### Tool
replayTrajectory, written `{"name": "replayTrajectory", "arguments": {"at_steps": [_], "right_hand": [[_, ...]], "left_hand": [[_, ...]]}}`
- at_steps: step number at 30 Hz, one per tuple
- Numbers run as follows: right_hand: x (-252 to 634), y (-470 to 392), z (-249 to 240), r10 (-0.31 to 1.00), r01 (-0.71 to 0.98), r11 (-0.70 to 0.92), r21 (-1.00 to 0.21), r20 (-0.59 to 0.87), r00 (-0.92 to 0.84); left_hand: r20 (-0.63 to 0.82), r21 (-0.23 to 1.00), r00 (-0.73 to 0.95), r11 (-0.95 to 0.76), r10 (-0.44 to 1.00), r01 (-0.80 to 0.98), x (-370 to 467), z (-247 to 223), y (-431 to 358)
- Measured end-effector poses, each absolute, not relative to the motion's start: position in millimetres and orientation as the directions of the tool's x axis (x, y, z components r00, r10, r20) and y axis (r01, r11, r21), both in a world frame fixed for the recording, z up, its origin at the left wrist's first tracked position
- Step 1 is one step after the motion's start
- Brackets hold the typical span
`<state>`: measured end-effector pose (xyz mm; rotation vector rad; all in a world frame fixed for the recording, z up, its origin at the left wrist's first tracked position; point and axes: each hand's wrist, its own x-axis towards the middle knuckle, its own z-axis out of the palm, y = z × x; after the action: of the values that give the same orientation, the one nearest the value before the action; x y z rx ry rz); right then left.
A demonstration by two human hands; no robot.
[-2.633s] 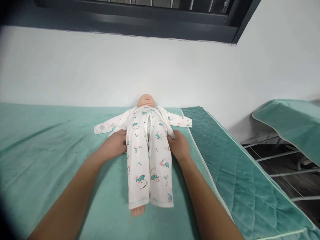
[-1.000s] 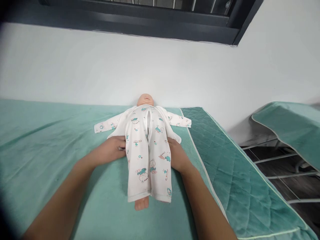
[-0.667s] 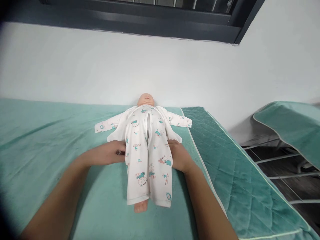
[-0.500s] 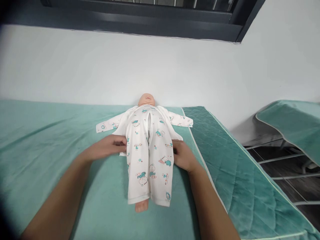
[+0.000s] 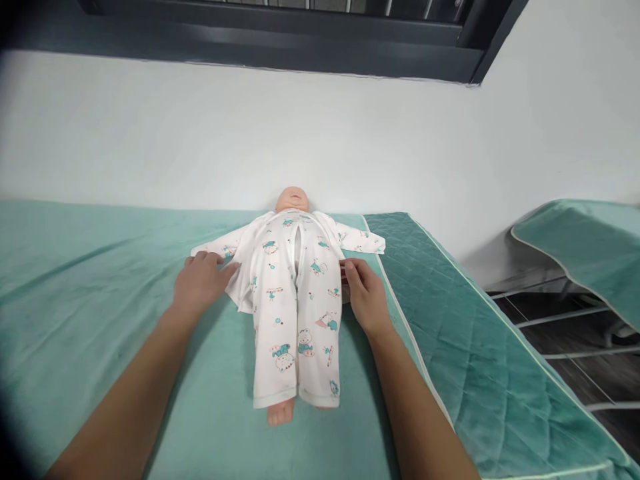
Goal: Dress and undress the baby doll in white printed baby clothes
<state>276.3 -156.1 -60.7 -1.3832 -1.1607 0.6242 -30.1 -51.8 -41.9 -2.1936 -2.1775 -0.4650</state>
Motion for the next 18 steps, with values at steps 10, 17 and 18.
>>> {"name": "replayTrajectory", "arguments": {"at_steps": [10,17,18], "right_hand": [[267.5,-158.9,-52.6,0.936,0.595,0.239,-0.768,0.344,0.069],[297.4,-141.3,-78.5,0.770,0.723,-0.090,-0.685,0.413,0.487],[299.5,-140.2,-80.3,0.791,0.744,-0.156,-0.649,0.369,0.488]], "left_hand": [[0.241,0.934,-0.007,-0.231,0.970,0.271,-6.2,-27.6,-65.5],[0.300,0.946,0.374,-0.224,0.878,-0.233,10.6,-16.8,-89.9],[0.298,0.952,0.426,-0.232,0.854,-0.200,10.5,-16.2,-91.1]]}}
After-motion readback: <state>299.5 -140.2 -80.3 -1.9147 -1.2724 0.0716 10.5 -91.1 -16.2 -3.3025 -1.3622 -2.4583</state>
